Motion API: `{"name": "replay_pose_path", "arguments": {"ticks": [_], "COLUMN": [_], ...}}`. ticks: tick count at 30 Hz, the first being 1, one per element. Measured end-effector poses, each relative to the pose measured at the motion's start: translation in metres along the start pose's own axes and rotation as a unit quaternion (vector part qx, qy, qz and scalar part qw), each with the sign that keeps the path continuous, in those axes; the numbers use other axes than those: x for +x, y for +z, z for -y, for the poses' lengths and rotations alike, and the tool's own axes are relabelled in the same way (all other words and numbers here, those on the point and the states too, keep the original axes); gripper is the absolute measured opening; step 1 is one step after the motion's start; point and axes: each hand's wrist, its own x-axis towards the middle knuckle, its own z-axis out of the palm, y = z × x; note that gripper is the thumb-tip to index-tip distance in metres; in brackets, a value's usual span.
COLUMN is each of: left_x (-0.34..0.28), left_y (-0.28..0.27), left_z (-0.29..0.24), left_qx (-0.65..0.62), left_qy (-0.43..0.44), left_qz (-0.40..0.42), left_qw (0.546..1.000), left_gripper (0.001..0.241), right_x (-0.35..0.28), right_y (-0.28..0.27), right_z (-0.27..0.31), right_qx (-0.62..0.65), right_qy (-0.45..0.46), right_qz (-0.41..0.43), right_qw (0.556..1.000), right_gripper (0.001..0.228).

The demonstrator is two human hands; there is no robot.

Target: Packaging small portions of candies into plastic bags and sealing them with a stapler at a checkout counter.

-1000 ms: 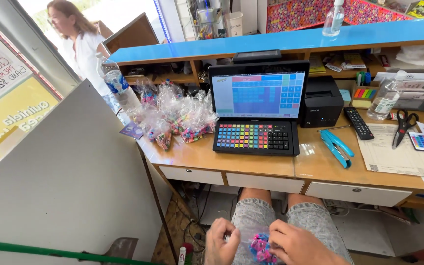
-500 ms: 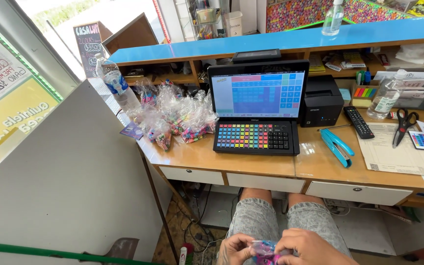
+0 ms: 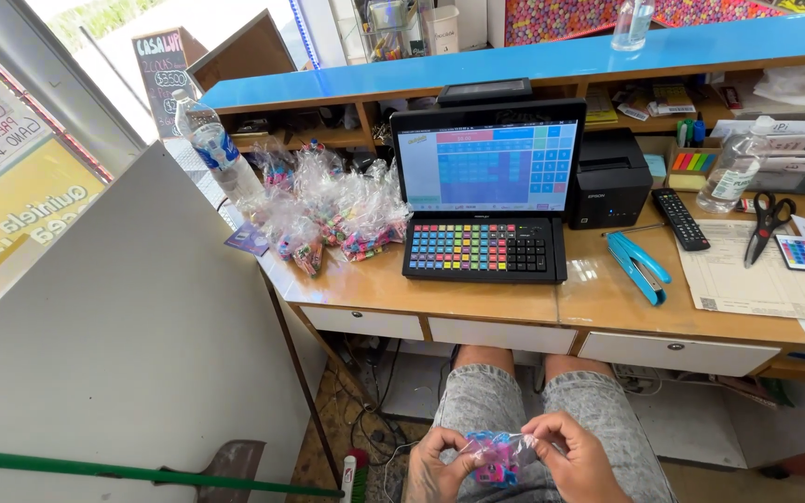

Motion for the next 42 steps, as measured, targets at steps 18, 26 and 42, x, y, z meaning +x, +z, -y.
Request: {"name": "replay_pose_path", "arguments": {"ticks": [18,26,42], "left_x": [0.001,0.011,0.055], "left_y": [-0.012,-0.017,0.015], "left_z": [-0.027,-0.017,0.049], "left_qx": [0.105,0.015,-0.161], "left_qy": [0.248,0.196,0.026], "left_qz": [-0.090,-0.155,-0.036], "left_qw": [0.959,0.968,0.986], "left_gripper": [0.012,0.032,0.038], "right_x": [0.017,0.021,0.051], "right_y": [0.022,0.031,0.018], "right_z": [0.015,0.039,0.022], "right_qx": [0.012,0.040,0.142], "right_qy": [-0.027,-0.051,-0.110], "right_qz": [-0.051,-0.063,-0.037], "right_qw": [0.998,0.996,0.983], "right_gripper": [0.015,0.013,0.018]}}
